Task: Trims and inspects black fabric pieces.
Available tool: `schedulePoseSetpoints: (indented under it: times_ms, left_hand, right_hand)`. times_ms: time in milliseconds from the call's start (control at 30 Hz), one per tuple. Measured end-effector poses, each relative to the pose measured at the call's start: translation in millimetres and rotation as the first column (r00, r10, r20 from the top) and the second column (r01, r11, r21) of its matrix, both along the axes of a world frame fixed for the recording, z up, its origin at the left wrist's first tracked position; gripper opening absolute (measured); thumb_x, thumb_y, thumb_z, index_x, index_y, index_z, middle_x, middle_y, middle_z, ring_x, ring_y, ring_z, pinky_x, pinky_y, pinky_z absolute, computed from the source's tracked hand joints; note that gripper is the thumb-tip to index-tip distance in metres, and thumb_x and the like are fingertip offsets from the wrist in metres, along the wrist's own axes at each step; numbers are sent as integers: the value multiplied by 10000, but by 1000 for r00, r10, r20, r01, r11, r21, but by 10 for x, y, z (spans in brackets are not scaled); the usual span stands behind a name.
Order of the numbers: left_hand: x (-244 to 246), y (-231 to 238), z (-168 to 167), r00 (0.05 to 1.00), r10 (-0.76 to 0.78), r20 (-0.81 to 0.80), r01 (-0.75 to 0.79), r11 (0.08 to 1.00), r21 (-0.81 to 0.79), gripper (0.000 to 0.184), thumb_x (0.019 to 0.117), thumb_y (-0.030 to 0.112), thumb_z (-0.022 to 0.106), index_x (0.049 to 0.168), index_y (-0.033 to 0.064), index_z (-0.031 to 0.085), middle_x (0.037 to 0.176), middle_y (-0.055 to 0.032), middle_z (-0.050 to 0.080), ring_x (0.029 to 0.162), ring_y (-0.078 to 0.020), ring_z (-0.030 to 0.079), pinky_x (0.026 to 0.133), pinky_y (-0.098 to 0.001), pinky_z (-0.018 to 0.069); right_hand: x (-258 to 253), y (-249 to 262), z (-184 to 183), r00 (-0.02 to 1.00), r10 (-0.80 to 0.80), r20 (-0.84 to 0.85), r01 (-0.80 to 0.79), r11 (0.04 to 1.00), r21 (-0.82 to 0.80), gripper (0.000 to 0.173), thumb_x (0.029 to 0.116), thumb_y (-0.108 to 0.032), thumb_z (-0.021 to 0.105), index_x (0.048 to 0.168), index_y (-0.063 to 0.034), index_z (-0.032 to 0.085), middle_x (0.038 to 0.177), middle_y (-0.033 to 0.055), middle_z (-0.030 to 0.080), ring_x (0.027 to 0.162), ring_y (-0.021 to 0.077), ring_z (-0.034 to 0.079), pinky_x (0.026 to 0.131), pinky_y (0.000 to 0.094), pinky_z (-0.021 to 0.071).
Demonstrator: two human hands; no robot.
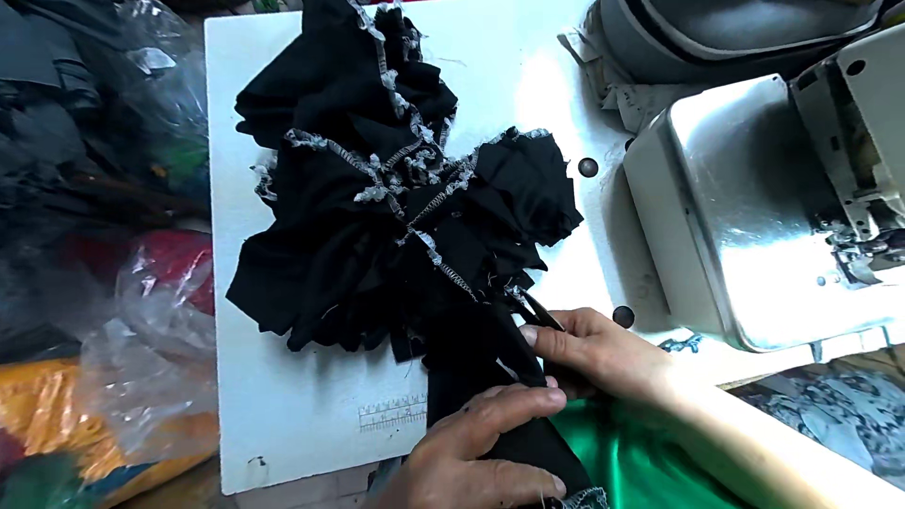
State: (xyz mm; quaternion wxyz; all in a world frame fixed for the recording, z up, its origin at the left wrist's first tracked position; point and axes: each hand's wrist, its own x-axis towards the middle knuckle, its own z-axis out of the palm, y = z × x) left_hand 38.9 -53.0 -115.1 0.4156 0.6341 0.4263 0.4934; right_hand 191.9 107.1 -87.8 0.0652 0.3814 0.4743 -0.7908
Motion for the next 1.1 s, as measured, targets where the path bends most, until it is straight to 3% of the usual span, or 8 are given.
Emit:
schedulePoseSetpoints:
  times_ms: [100, 233, 333, 400, 500, 700, 867, 1100]
  left_hand:
    - [-7, 12, 7, 1000, -18, -16, 18, 1000, -4, 115, 1024, 162, 606, 1032, 90, 697, 1458, -24, 552, 1419, -65, 435, 1179, -251, 383]
    - [7, 27, 21, 998, -27, -52, 27, 1000, 2, 137, 1028, 181, 601, 1023, 91, 704, 1413, -52, 579, 1347, -50, 493, 1127, -209, 401]
    - [-42, 17, 42, 994, 40, -98, -37, 999, 34, 136, 1033, 225, 596, 1021, 136, 698, 1351, -5, 603, 1252, -31, 547, 1057, -198, 440]
    - [-86, -8, 50, 988, 101, -115, -96, 994, 48, 130, 1037, 252, 590, 1043, 173, 693, 1326, 47, 591, 1244, -11, 529, 1058, -196, 422]
    - [-135, -22, 88, 975, 192, -110, -188, 981, 47, 115, 1031, 257, 598, 1076, 208, 692, 1372, 113, 569, 1305, -2, 503, 1100, -209, 429]
    - [-100, 113, 130, 956, 285, -67, -284, 959, 17, 187, 1051, 303, 552, 1084, 153, 658, 1080, 74, 667, 1067, 18, 616, 957, -147, 487]
    - [-22, 132, 145, 956, 290, -47, -293, 953, -80, 216, 1025, 292, 589, 1134, 125, 671, 1075, 59, 664, 1042, 77, 598, 917, -77, 471]
    - [132, 163, 119, 906, 419, 60, -393, 885, -248, 282, 950, 346, 676, 1221, 283, 629, 1132, 249, 680, 1035, 129, 625, 900, -82, 522]
  right_hand:
    - [-49, -2, 29, 995, -35, -94, 27, 996, -84, 141, 1031, -155, 572, 919, -105, 642, 598, -93, 531, 490, -62, 460, 472, 93, 381]
    - [-90, 13, 83, 993, 45, -106, -54, 995, -88, 138, 1007, -123, 587, 877, -123, 633, 639, -99, 547, 541, -62, 491, 510, 106, 408]
    - [-32, 14, 93, 996, 23, -89, -2, 973, 230, 70, 970, -155, 638, 914, -131, 673, 681, -96, 565, 576, -55, 503, 527, 118, 411]
    - [28, 39, 85, 995, 1, -105, 56, 838, 543, 40, 924, -152, 668, 958, -152, 689, 705, -91, 572, 569, -39, 490, 499, 124, 394]
    - [80, 108, 114, 988, 19, -151, 94, 705, 703, 105, 889, -120, 678, 982, -166, 659, 702, -105, 571, 553, -53, 479, 473, 91, 380]
    - [56, 34, 209, 982, 59, -178, 47, 842, 537, 30, 930, -169, 688, 939, -149, 708, 684, -108, 602, 590, -81, 526, 518, 83, 410]
    - [173, -4, 214, 983, 79, -164, 10, 876, 481, 131, 924, -106, 659, 1013, -100, 755, 837, -96, 672, 717, -105, 564, 624, 68, 451]
    - [254, -63, 249, 979, 116, -167, 7, 803, 596, 215, 927, -110, 619, 1074, -92, 775, 878, -67, 678, 753, -107, 548, 655, 58, 429]
